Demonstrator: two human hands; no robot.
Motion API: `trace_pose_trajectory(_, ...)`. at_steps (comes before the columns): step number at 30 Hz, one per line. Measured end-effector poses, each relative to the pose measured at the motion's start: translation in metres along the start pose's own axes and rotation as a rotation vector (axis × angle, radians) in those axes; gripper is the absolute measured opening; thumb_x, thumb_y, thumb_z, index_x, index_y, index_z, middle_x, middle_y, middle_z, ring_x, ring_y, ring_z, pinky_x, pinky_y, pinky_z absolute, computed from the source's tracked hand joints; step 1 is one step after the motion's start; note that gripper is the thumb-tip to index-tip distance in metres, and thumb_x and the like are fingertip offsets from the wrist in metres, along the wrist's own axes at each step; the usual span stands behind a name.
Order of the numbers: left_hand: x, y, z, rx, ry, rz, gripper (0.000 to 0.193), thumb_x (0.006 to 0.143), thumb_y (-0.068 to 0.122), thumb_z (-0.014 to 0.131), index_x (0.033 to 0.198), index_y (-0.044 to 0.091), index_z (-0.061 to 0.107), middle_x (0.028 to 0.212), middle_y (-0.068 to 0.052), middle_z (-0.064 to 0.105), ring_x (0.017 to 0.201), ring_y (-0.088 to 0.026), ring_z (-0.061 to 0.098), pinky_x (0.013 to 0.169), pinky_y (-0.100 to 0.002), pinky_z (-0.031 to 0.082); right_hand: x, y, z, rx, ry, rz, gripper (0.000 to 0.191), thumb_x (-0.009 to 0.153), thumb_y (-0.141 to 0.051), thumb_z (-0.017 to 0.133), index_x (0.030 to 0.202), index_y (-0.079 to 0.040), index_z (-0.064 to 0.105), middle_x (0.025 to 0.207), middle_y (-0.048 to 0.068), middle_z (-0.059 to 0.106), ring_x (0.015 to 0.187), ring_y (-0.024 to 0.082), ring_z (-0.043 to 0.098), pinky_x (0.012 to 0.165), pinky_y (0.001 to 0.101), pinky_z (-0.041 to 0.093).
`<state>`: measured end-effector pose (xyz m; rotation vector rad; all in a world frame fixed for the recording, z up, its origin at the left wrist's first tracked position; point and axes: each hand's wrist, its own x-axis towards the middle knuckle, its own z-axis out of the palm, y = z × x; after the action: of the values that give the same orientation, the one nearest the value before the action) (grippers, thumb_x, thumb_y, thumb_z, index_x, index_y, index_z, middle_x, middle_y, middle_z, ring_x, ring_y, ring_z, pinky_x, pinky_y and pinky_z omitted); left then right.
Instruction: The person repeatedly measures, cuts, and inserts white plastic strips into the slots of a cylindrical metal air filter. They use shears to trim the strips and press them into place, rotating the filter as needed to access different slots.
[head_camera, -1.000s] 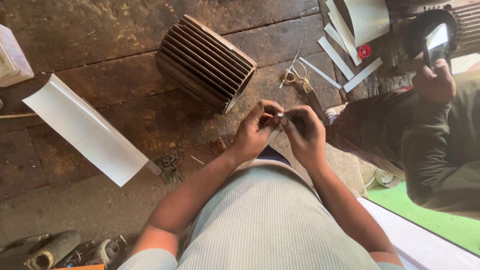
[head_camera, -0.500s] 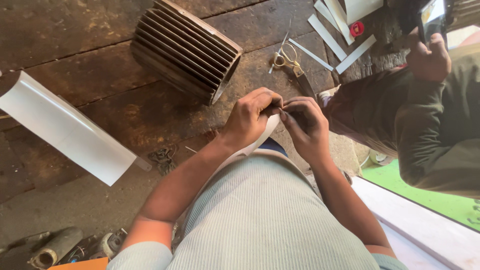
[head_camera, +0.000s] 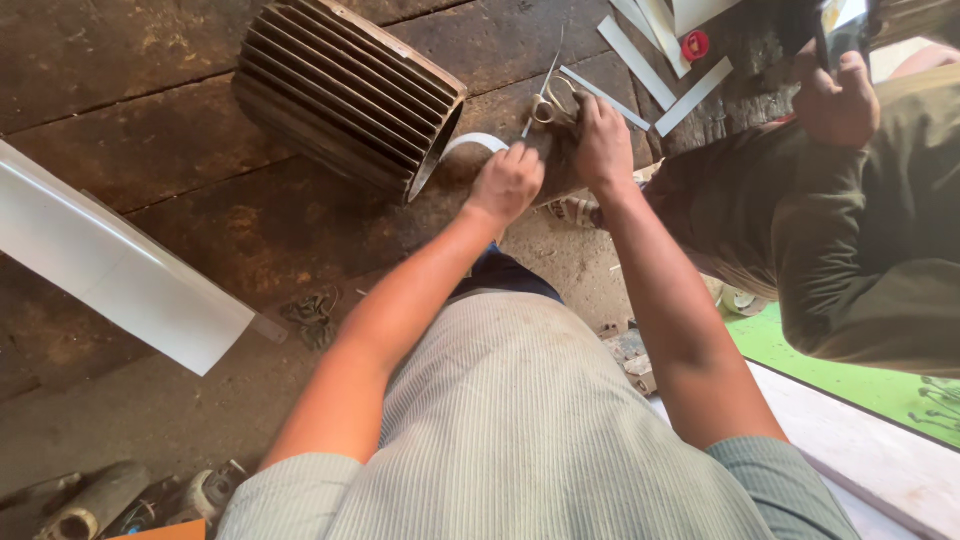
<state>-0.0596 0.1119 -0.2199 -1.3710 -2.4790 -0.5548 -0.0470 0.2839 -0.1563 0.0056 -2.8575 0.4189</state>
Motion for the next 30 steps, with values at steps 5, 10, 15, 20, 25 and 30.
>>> trace_pose_trajectory(5, -0.031, 0.011, 0.002, 0.049, 0.187, -0.114, 0.035, 0.089, 0.015, 0.059, 0.119, 0.001, 0.072, 0.128, -0.014, 0.062, 0.125, -0.035, 0.055, 0.109, -0.045, 0.043, -0.023, -0.005, 0.008, 0.158, -0.267, 0.34, 0.023, 0.098, -0.013, 0.063, 0.118, -0.004, 0.058, 0.106, 0.022, 0.067, 0.101, 0.043, 0.065, 0.088, 0.0523, 0.05)
trace_pose_trajectory(10, -0.024, 0.025, 0.006, 0.03, 0.001, -0.232, 0.035, 0.095, 0.016, 0.057, 0.126, 0.003, 0.065, 0.138, -0.019, 0.056, 0.135, -0.041, 0.049, 0.114, -0.049, 0.039, -0.038, -0.021, 0.014, 0.009, -0.215, 0.133, 0.024, 0.092, -0.01, 0.063, 0.115, -0.006, 0.062, 0.106, 0.022, 0.069, 0.099, 0.043, 0.065, 0.082, 0.0516, 0.052)
trace_pose_trajectory(15, -0.02, 0.029, 0.009, 0.055, -0.016, -0.232, 0.041, 0.096, 0.016, 0.056, 0.134, 0.0, 0.064, 0.139, -0.022, 0.055, 0.135, -0.043, 0.049, 0.116, -0.049, 0.039, -0.004, 0.007, 0.01, 0.007, -0.5, 0.216, 0.023, 0.092, -0.011, 0.064, 0.114, -0.007, 0.065, 0.105, 0.019, 0.069, 0.1, 0.039, 0.066, 0.086, 0.049, 0.054)
trace_pose_trajectory(20, -0.028, 0.03, 0.007, 0.068, 0.052, -0.212, 0.047, 0.091, 0.018, 0.056, 0.134, -0.001, 0.064, 0.141, -0.025, 0.054, 0.134, -0.044, 0.05, 0.114, -0.051, 0.039, -0.007, 0.015, 0.013, -0.007, -0.459, -0.061, 0.015, 0.09, -0.011, 0.069, 0.105, -0.01, 0.069, 0.103, 0.011, 0.069, 0.101, 0.035, 0.062, 0.089, 0.0474, 0.05)
trace_pose_trajectory(25, -0.025, 0.028, 0.009, -0.01, -0.02, -0.264, 0.034, 0.094, 0.017, 0.058, 0.124, 0.005, 0.067, 0.139, -0.023, 0.056, 0.133, -0.042, 0.052, 0.114, -0.051, 0.04, -0.033, 0.003, 0.016, -0.092, -0.351, -0.135, 0.027, 0.077, -0.007, 0.069, 0.104, -0.005, 0.069, 0.105, 0.015, 0.067, 0.103, 0.038, 0.06, 0.091, 0.0467, 0.049)
trace_pose_trajectory(30, -0.006, 0.025, 0.011, -0.033, -0.016, -0.273, 0.02, 0.091, 0.015, 0.061, 0.108, 0.009, 0.069, 0.134, -0.02, 0.059, 0.116, -0.036, 0.058, 0.096, -0.046, 0.048, -0.005, 0.013, 0.017, -0.062, -0.364, 0.016, 0.029, 0.084, -0.004, 0.064, 0.112, -0.009, 0.07, 0.107, 0.016, 0.067, 0.098, 0.042, 0.063, 0.086, 0.049, 0.052)
